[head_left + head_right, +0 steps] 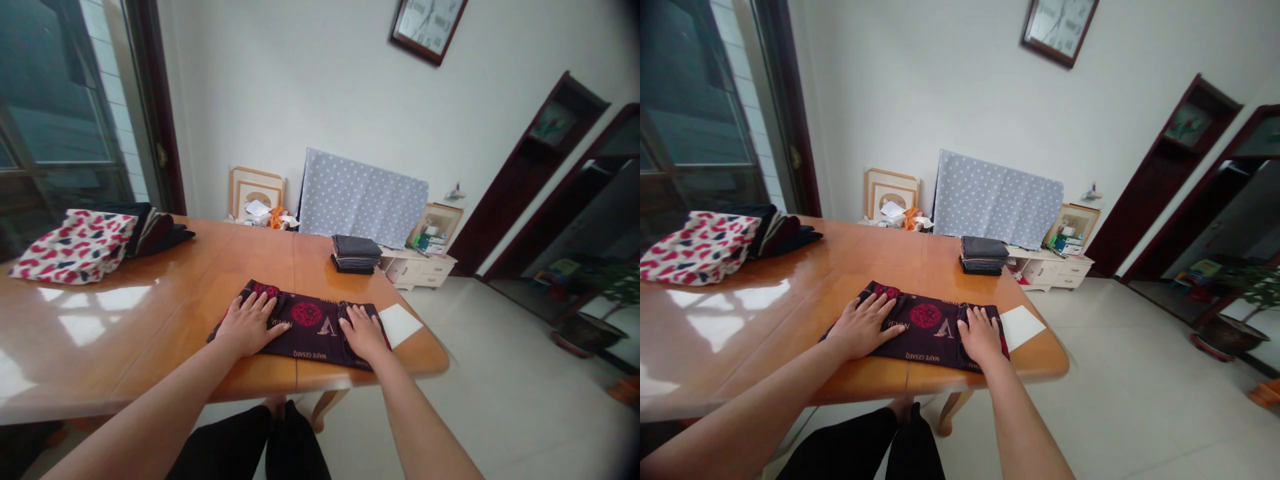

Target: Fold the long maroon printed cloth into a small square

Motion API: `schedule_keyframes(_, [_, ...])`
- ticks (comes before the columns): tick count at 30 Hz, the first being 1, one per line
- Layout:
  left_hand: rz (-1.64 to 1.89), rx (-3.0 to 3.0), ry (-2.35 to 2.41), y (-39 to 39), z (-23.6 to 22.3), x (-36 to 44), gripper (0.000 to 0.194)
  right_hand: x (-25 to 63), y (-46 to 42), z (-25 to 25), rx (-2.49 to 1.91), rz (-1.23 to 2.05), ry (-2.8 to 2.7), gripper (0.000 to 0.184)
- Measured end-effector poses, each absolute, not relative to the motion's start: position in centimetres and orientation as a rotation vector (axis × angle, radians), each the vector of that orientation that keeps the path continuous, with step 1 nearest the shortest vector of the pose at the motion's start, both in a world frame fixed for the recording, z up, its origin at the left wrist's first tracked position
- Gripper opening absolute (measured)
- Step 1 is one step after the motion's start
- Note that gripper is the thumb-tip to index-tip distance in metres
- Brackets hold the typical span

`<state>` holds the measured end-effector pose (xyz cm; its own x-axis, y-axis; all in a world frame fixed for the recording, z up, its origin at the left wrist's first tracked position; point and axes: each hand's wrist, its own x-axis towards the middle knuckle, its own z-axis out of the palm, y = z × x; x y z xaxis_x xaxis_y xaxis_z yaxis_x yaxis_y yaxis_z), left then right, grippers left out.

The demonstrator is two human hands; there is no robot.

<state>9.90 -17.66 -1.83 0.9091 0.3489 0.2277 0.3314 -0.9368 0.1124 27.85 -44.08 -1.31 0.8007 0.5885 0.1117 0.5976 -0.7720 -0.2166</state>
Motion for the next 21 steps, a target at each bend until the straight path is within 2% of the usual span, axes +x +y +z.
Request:
schedule_keyframes(5, [0.386,2.986,0.531,-17.7,-1.9,9.9,0.098,29.8,-49.1,0.9,-2.740,-0.224,-0.405,0.061])
schedule_keyframes(8, [0.394,2.978,0.525,-17.6,-2.1,10.0,0.100,30.0,-51.9,0.4,-2.769,-0.116,-0.237,0.067])
schedule_keyframes(11, [0.394,2.968,0.518,-17.5,-2.2,10.1,0.101,29.6,-52.9,-0.8,-2.680,0.042,-0.284,0.053])
schedule_keyframes(14, [0.389,2.952,0.521,-17.5,-2.2,10.1,0.101,29.3,-52.3,-0.9,-2.629,0.053,-0.332,0.039])
schedule_keyframes(21, [0.373,2.909,0.522,-17.9,-1.7,9.7,0.100,27.3,-47.6,4.4,-2.757,-0.120,-0.435,0.028])
